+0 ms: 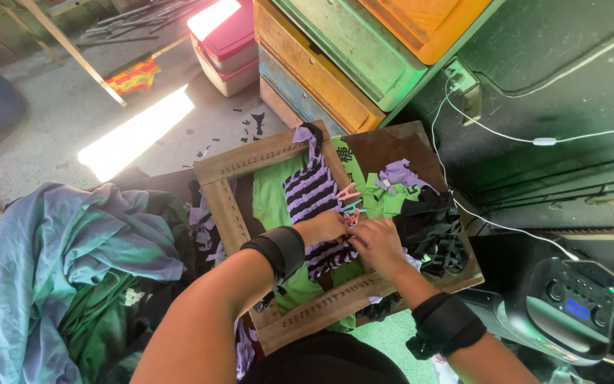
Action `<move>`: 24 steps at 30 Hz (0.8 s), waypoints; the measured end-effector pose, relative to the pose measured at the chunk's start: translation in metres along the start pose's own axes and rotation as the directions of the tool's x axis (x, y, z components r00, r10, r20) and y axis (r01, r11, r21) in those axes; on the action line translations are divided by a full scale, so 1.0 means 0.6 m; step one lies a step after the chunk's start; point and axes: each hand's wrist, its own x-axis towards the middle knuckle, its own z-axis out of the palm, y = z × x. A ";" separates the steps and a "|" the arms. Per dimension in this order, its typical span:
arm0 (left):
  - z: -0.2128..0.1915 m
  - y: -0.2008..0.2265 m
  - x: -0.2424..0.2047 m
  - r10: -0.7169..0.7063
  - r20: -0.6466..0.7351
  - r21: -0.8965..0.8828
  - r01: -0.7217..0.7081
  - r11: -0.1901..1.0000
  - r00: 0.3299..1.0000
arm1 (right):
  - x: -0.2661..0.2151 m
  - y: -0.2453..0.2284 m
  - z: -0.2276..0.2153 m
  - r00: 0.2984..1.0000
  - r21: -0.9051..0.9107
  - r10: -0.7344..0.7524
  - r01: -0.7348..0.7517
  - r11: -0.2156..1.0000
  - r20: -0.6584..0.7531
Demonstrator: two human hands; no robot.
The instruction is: The person removes clothespins from fabric strips by hand, one by one, while holding the fabric.
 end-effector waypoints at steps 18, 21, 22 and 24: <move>0.016 0.027 -0.071 0.431 -0.212 0.390 -0.328 0.860 0.877 | 0.009 -0.006 0.013 0.943 0.050 0.316 -0.322 0.945 0.104; 0.023 0.020 -0.069 0.459 -0.219 0.478 -0.316 0.820 0.861 | 0.008 0.001 0.024 0.946 0.025 0.317 -0.319 0.947 0.071; 0.021 0.013 -0.065 0.459 -0.220 0.478 -0.315 0.820 0.861 | 0.002 0.016 0.027 0.946 0.026 0.317 -0.319 0.947 0.071; 0.021 -0.002 -0.056 0.445 -0.235 0.557 -0.255 0.791 0.864 | -0.014 0.048 0.032 0.957 -0.089 0.282 -0.276 0.957 0.064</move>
